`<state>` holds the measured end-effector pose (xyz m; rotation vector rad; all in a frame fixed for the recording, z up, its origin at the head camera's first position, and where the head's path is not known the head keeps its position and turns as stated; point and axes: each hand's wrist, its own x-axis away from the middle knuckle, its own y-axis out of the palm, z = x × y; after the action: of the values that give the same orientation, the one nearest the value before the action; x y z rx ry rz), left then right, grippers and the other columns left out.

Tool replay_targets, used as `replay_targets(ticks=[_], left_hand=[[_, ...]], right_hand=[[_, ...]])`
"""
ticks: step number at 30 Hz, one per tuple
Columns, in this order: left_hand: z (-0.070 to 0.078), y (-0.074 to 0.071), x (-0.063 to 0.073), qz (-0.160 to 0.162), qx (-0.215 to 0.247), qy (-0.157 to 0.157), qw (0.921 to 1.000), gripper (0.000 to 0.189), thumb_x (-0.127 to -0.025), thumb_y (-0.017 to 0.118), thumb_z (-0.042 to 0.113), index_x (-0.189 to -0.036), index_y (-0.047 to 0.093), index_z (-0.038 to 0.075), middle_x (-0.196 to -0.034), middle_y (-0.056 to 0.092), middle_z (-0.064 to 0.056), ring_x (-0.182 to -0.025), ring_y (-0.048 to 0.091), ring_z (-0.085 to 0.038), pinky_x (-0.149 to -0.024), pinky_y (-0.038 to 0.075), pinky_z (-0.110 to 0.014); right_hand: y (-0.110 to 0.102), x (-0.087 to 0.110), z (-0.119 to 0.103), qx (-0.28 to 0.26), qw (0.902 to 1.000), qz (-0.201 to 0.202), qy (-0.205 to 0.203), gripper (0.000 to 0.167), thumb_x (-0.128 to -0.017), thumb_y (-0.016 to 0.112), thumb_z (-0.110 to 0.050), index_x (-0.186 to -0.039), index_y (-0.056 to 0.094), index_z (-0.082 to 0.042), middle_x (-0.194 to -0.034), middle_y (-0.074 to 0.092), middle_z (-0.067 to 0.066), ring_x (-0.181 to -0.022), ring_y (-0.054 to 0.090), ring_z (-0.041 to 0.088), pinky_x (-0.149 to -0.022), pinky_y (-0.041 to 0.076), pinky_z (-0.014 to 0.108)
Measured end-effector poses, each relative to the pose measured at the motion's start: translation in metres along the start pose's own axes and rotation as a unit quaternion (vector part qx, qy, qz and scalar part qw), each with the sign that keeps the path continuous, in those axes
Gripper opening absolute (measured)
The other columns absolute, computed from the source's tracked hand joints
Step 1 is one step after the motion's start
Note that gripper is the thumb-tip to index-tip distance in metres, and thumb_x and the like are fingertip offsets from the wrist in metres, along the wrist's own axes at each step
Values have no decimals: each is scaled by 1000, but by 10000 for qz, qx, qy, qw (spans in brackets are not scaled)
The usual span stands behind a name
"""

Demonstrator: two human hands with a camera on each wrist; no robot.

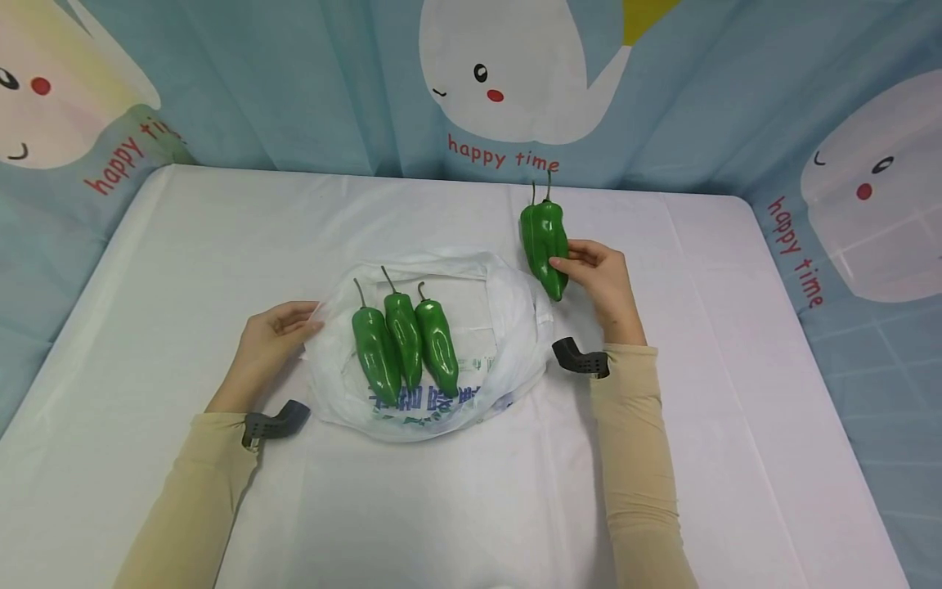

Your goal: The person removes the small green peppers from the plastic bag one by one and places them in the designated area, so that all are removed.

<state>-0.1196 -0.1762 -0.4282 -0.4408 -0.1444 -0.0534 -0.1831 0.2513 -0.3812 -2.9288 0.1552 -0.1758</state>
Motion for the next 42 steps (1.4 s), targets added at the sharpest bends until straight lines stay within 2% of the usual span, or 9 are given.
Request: replay_targets(ticks=[8,15,22,25,30,32,37,42], left_hand=[[0,1,0,17,24,-38,10000,35,-91,63,10,-123,58,-3,-117,61,-21,-107,60,-27,-78,47,-9],[0,0,0,-6,43,-37,10000,35,-91,62,10,-124,58,-3,-118,61,-21,-106,60,-25,-78,47,-9],[1,0,0,-8,39,-83,10000,35,-92,62,11,-124,58,-3,-118,61,-21,-106,60,-25,-78,48,-9],[1,1,0,-18,51,-109,9999,36,-92,62,11,-124,58,-3,-118,61,-20,-105,60,-22,-78,48,-9],[1,1,0,-29,67,-124,9999,36,-91,62,10,-124,58,-3,-118,61,-20,-104,60,-20,-78,48,-10],[1,1,0,-29,55,-124,9999,36,-92,62,11,-125,58,-2,-118,61,-20,-105,60,-22,-78,47,-9],[0,1,0,-18,39,-114,9999,36,-92,62,11,-125,57,-2,-118,61,-21,-108,59,-28,-78,47,-9],[0,1,-1,-19,20,-82,10000,36,-92,62,10,-125,57,-3,-118,61,-21,-107,59,-27,-78,47,-9]], right_hand=[[-14,-3,9,-503,9977,432,139,41,-83,73,-7,-117,57,8,-88,61,-4,-83,57,8,-68,50,14],[-20,-7,19,-604,9955,666,290,37,-81,74,-7,-112,59,7,-86,62,-3,-81,59,7,-70,51,15],[-23,-11,29,-353,9941,916,453,33,-79,77,-12,-107,65,0,-85,62,-3,-77,60,6,-66,51,15],[-23,-13,32,-342,9938,931,508,38,-79,77,-11,-111,62,4,-83,61,-3,-75,60,5,-65,51,14],[-18,-18,36,31,9942,986,424,48,-81,76,-16,-118,58,9,-82,63,-7,-76,60,3,-65,50,12],[-16,-19,37,327,9931,1072,353,49,-82,76,-20,-119,59,8,-84,63,-8,-79,60,2,-66,49,12],[-12,-20,37,892,9884,1205,229,50,-82,75,-28,-121,61,1,-99,63,-1,-87,58,3,-70,47,14],[-18,-16,35,995,9897,973,324,50,-84,73,-28,-122,61,0,-102,62,1,-90,57,5,-72,47,15]])
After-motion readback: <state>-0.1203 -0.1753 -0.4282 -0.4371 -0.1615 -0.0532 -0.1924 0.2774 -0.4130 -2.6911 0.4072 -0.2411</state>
